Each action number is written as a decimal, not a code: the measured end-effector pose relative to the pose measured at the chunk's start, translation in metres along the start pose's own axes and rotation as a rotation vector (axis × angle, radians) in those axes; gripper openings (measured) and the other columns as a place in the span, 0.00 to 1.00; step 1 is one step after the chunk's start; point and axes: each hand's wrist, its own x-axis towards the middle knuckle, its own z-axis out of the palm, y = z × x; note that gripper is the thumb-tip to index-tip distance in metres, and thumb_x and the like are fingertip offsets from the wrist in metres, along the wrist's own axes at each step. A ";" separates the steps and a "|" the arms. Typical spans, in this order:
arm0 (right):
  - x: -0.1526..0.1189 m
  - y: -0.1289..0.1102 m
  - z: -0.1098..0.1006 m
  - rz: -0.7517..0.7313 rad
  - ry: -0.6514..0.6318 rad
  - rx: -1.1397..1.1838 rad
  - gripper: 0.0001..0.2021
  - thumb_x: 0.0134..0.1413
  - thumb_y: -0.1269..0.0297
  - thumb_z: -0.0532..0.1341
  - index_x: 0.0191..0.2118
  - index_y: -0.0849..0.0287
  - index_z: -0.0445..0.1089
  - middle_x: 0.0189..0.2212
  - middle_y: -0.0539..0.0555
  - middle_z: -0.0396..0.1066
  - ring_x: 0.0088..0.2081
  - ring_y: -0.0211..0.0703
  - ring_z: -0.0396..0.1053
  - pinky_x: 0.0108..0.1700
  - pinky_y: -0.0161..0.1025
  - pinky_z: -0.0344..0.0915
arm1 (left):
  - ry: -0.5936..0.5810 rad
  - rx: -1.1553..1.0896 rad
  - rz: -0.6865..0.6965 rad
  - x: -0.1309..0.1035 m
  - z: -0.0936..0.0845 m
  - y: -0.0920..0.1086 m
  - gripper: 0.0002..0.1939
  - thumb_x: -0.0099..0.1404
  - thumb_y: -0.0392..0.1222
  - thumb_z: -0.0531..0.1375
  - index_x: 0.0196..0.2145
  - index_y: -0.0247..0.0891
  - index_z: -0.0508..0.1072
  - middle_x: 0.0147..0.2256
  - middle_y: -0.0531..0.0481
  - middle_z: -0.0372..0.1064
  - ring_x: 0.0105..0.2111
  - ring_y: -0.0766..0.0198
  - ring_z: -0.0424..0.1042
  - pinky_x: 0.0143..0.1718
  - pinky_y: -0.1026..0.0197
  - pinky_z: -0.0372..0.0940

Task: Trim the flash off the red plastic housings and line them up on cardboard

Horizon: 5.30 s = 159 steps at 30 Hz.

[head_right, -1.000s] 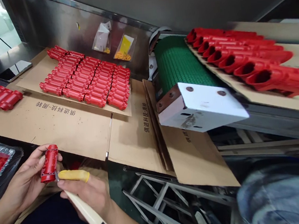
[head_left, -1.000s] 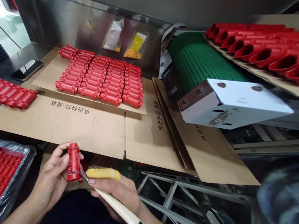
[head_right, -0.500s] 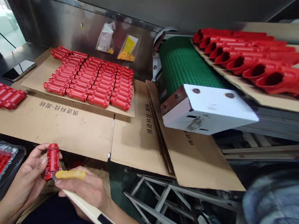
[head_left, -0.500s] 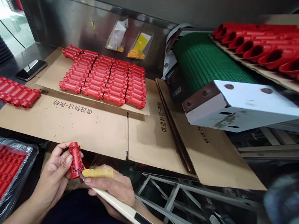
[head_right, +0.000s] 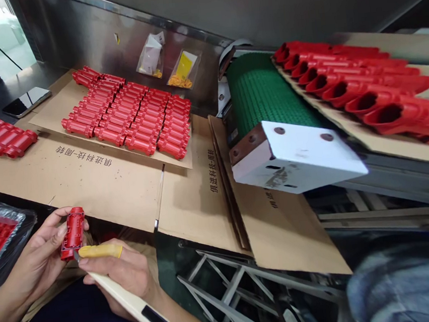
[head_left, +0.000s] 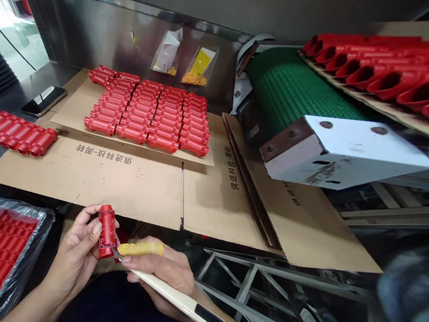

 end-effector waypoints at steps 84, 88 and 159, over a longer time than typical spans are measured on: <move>0.010 0.004 0.000 0.690 0.036 0.147 0.13 0.68 0.54 0.66 0.35 0.58 0.75 0.22 0.48 0.74 0.23 0.38 0.73 0.26 0.33 0.72 | 0.030 0.276 0.090 -0.019 0.015 0.009 0.28 0.49 0.54 0.81 0.45 0.38 0.87 0.52 0.34 0.81 0.46 0.49 0.80 0.42 0.62 0.75; 0.006 -0.005 -0.005 0.205 0.101 -0.210 0.10 0.68 0.72 0.66 0.51 0.56 0.78 0.45 0.58 0.84 0.49 0.48 0.82 0.51 0.42 0.80 | 0.085 0.281 0.131 -0.015 0.015 0.007 0.15 0.57 0.43 0.78 0.41 0.40 0.83 0.41 0.44 0.82 0.24 0.69 0.71 0.24 0.68 0.67; 0.012 0.017 0.002 0.289 0.233 0.121 0.06 0.70 0.62 0.67 0.48 0.56 0.79 0.47 0.60 0.83 0.55 0.52 0.81 0.59 0.53 0.78 | -0.003 0.247 0.089 -0.021 0.010 0.007 0.35 0.64 0.44 0.74 0.65 0.44 0.67 0.40 0.45 0.82 0.27 0.64 0.75 0.26 0.65 0.70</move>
